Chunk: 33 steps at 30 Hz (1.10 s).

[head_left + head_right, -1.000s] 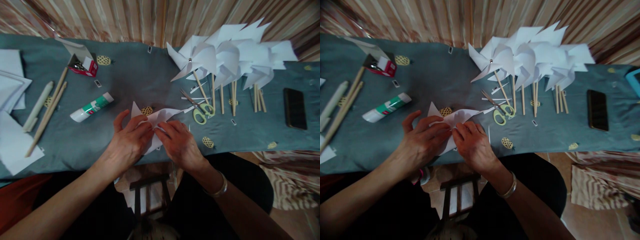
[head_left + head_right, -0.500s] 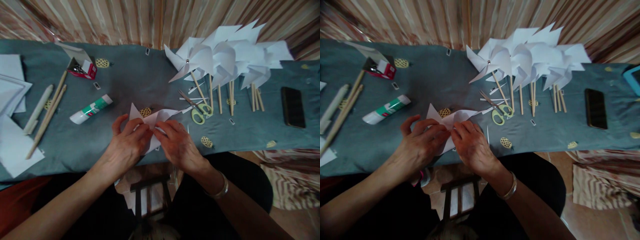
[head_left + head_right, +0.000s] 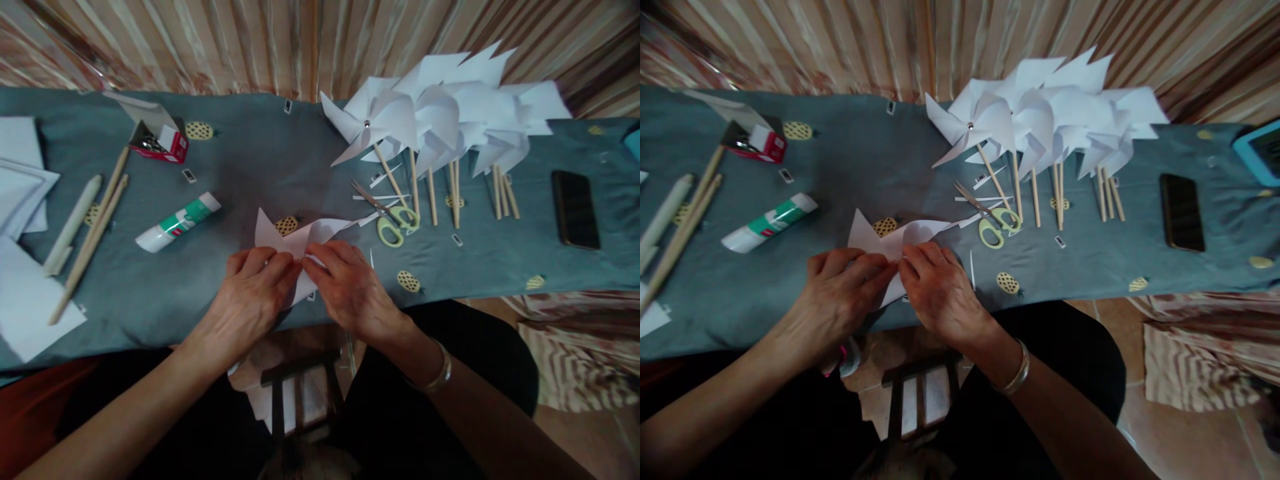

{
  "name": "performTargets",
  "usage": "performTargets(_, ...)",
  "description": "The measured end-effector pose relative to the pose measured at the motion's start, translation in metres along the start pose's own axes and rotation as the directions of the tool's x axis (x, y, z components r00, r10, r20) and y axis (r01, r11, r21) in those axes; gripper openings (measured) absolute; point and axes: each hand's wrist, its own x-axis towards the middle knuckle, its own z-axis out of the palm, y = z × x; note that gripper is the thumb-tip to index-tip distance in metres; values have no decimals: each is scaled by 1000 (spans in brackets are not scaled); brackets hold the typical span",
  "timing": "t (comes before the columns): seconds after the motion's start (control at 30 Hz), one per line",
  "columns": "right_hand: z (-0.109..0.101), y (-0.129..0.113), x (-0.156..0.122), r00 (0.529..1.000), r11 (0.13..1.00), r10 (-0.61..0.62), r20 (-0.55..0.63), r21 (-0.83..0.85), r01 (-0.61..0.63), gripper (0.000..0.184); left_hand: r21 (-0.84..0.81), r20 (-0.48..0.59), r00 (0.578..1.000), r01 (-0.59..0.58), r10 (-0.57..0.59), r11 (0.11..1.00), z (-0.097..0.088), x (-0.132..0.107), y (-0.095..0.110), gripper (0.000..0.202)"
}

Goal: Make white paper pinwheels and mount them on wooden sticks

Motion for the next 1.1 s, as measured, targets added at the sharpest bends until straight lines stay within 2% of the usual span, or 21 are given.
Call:
performTargets(0.5,1,-1,-1,1000,999,-13,-5,-32,12,28,52,2,1000,-13,13,999,-2,-1,3,31)
performTargets(0.87,1,-1,-1,1000,1000,2,-5,-4,-2,27,-128,-20,999,33,-36,991,-3,-4,-5,36)
performTargets(1.1,0,-2,0,1000,999,7,9,-51,-6,27,-105,-29,999,29,-32,994,0,-3,-6,34)
